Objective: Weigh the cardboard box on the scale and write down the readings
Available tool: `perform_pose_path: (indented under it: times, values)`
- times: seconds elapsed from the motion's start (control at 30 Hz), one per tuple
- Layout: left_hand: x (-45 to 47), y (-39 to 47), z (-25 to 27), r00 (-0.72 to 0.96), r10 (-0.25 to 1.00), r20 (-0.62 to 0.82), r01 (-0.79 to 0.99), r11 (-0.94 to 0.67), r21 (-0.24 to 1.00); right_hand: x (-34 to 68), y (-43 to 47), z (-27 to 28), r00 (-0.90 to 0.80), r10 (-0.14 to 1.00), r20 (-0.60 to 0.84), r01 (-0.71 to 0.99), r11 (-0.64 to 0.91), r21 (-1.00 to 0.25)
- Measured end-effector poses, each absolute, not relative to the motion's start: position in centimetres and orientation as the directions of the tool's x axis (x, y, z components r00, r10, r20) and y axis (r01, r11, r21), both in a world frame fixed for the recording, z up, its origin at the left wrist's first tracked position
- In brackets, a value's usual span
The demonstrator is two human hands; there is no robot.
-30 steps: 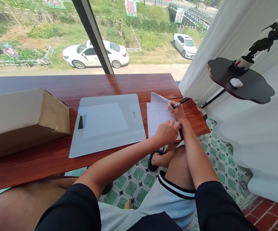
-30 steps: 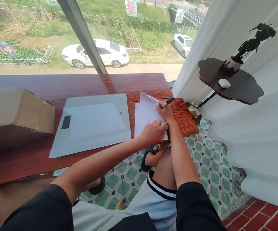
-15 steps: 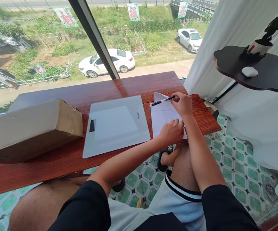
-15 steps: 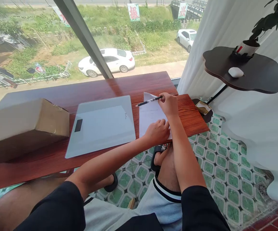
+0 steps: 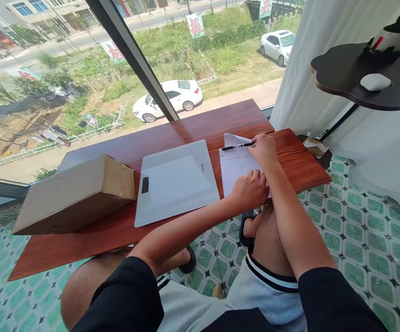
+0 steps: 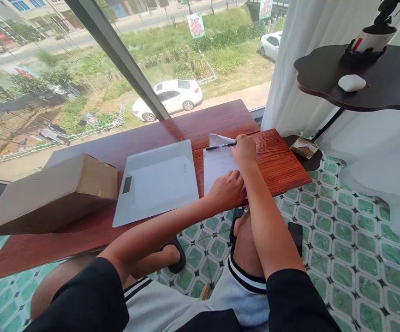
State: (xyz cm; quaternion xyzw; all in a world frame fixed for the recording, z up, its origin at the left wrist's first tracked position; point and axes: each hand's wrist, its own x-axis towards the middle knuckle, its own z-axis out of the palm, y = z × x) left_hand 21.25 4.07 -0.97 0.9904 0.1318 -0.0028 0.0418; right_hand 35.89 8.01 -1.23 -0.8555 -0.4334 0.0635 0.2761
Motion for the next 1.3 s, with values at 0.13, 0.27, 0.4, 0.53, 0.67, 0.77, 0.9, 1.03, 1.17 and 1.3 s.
perform_pose_path:
  times: [0.13,0.27,0.4,0.53,0.67,0.77,0.9,1.03,1.17,1.3]
  values:
    - [19.9,3.5,0.0,0.976,0.216,-0.028,0.217,-0.975,0.050,35.8,8.1,-1.4,0.612,0.780,0.128,0.718,-0.481,-0.503]
    - [17.1,3.3,0.8,0.981,0.190,0.028,0.190,-0.982,0.012,36.1,8.0,-1.9,0.613,0.780,0.130,0.718,-0.481,-0.503]
    - [12.9,4.0,1.7,0.965,0.208,0.156,0.218,-0.975,-0.047,36.1,7.8,-2.0,0.619,0.777,0.114,0.707,-0.489,-0.511]
    - [8.5,5.7,2.8,0.887,0.352,0.300,0.376,-0.926,-0.026,35.7,7.6,-1.5,0.636,0.769,0.069,0.695,-0.531,-0.484]
    - [4.4,7.9,3.8,0.769,0.465,0.439,0.527,-0.849,-0.026,35.0,7.8,-1.0,0.615,0.787,0.033,0.725,-0.549,-0.415]
    - [1.4,9.8,4.4,0.682,0.543,0.489,0.639,-0.768,-0.038,34.2,8.1,-0.8,0.610,0.792,0.011,0.739,-0.564,-0.369]
    - [-2.1,12.3,5.3,0.459,0.690,0.560,0.836,-0.549,-0.008,32.9,8.6,-0.7,0.588,0.809,0.031,0.770,-0.547,-0.329]
    - [-4.9,14.4,6.4,0.205,0.745,0.635,0.934,-0.343,0.100,31.7,9.0,-0.8,0.558,0.826,0.081,0.803,-0.512,-0.303]
    - [-7.9,15.8,6.9,0.028,0.724,0.690,0.928,-0.275,0.251,31.5,9.2,-1.4,0.556,0.807,0.200,0.816,-0.483,-0.319]
    - [-11.2,16.6,6.5,-0.066,0.662,0.747,0.913,-0.263,0.313,31.7,9.5,-2.4,0.503,0.791,0.349,0.857,-0.404,-0.319]
